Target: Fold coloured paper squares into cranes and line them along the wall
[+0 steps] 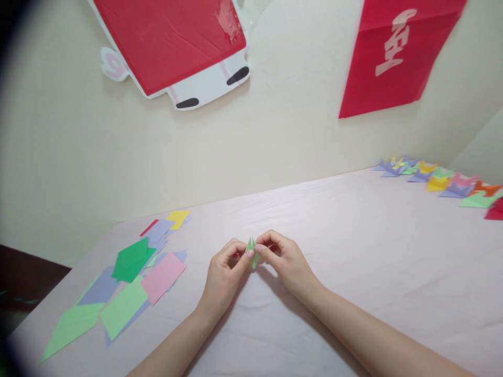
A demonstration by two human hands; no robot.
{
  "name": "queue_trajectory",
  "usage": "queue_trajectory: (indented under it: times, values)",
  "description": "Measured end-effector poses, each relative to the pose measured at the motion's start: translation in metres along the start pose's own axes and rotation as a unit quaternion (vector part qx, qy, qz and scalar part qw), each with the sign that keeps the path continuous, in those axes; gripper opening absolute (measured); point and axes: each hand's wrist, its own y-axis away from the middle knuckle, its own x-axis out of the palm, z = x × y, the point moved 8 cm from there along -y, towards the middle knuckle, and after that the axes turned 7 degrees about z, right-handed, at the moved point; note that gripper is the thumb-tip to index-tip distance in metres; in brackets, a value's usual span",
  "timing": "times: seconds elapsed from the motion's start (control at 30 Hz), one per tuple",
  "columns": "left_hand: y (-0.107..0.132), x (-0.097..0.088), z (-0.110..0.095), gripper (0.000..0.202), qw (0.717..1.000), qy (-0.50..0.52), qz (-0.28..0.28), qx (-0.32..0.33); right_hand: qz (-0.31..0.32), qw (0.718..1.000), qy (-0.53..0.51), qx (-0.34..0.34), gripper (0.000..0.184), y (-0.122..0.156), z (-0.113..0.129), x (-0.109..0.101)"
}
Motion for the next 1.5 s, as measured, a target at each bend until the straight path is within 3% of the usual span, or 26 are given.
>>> queue_trajectory:
  times: [0.27, 0.53, 0.77, 1.3, 1.5]
  values:
    - [-0.002, 0.0, 0.004, 0.016, 1.0, 0.008, 0.01, -0.007, 0.0, 1.0, 0.0, 0.003, 0.023, 0.0, 0.005, -0.001]
    - [-0.005, -0.001, 0.015, 0.018, 0.996, 0.08, 0.009, -0.022, 0.01, 1.0, -0.005, 0.003, 0.023, 0.001, 0.007, 0.0]
    - [-0.004, 0.0, 0.01, 0.022, 0.999, 0.04, 0.016, -0.016, -0.008, 0.998, 0.053, -0.032, 0.018, 0.001, 0.011, -0.001]
    - [-0.004, 0.007, 0.004, 0.02, 0.998, 0.0, 0.057, 0.009, 0.004, 1.0, 0.009, 0.01, 0.021, 0.001, 0.005, -0.001]
    - [-0.005, 0.01, 0.002, 0.017, 0.996, 0.004, 0.09, 0.008, 0.004, 1.0, 0.011, -0.002, 0.022, 0.002, 0.009, -0.003]
